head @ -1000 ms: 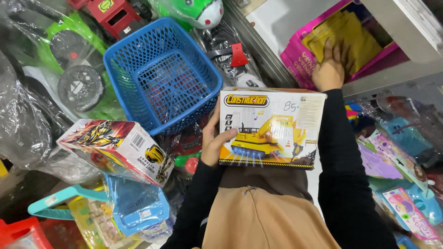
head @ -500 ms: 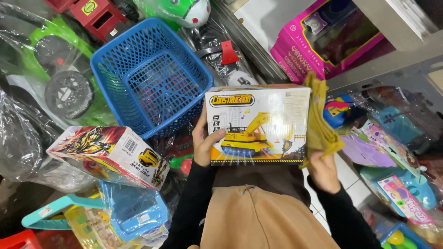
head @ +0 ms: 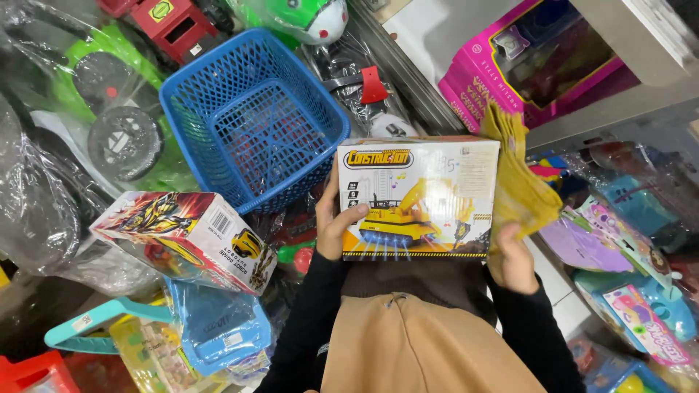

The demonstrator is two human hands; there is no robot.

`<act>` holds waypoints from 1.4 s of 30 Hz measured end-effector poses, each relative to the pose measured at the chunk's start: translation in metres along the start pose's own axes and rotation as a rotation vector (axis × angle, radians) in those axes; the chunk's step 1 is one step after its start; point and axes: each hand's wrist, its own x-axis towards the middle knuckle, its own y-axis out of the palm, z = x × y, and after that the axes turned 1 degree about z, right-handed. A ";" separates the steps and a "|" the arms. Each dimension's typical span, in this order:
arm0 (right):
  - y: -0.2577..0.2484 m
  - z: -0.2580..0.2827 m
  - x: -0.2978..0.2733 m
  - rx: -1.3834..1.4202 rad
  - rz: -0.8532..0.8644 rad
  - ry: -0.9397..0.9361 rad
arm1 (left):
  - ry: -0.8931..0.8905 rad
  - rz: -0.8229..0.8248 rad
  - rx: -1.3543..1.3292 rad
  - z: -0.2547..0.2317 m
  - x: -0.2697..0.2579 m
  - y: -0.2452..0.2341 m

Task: Cleaning dust off various toy boxes using a yellow cloth.

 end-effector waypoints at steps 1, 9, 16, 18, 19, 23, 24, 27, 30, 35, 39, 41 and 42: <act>0.028 0.026 -0.014 -0.008 0.046 -0.070 | 0.010 -0.011 -0.007 0.001 0.001 -0.001; -0.064 -0.060 0.029 0.085 0.024 -0.152 | 0.043 0.007 0.038 0.002 0.003 -0.005; -0.031 -0.016 -0.015 -0.051 0.098 -0.225 | 0.017 0.003 0.045 0.001 0.000 -0.007; -0.040 -0.030 0.007 0.007 0.065 -0.206 | 0.015 0.012 0.048 0.004 -0.006 -0.006; -0.042 -0.037 0.023 0.070 0.042 -0.193 | 0.024 0.020 0.057 0.003 -0.006 -0.006; -0.015 -0.017 -0.007 0.186 0.003 0.002 | 0.001 0.003 0.015 0.003 -0.011 -0.007; -0.005 -0.001 -0.023 0.134 0.023 0.004 | 0.003 -0.001 0.023 0.004 -0.013 -0.006; -0.011 0.010 -0.030 0.012 0.085 -0.089 | 0.017 0.003 0.053 0.006 -0.008 -0.005; -0.023 -0.003 -0.010 -0.036 0.087 -0.218 | 0.002 0.014 0.061 0.009 -0.007 -0.002; -0.062 -0.037 -0.009 0.116 -0.017 -0.104 | -0.016 -0.001 0.021 0.005 -0.007 0.001; -0.091 -0.026 -0.040 -0.073 0.050 0.076 | -0.024 0.019 0.030 0.007 -0.005 0.001; -0.126 -0.056 -0.026 -0.142 0.085 0.088 | -0.036 0.034 0.023 0.009 -0.006 0.001; -0.138 -0.078 -0.007 -0.065 0.070 0.029 | -0.036 0.035 0.016 0.011 -0.007 0.001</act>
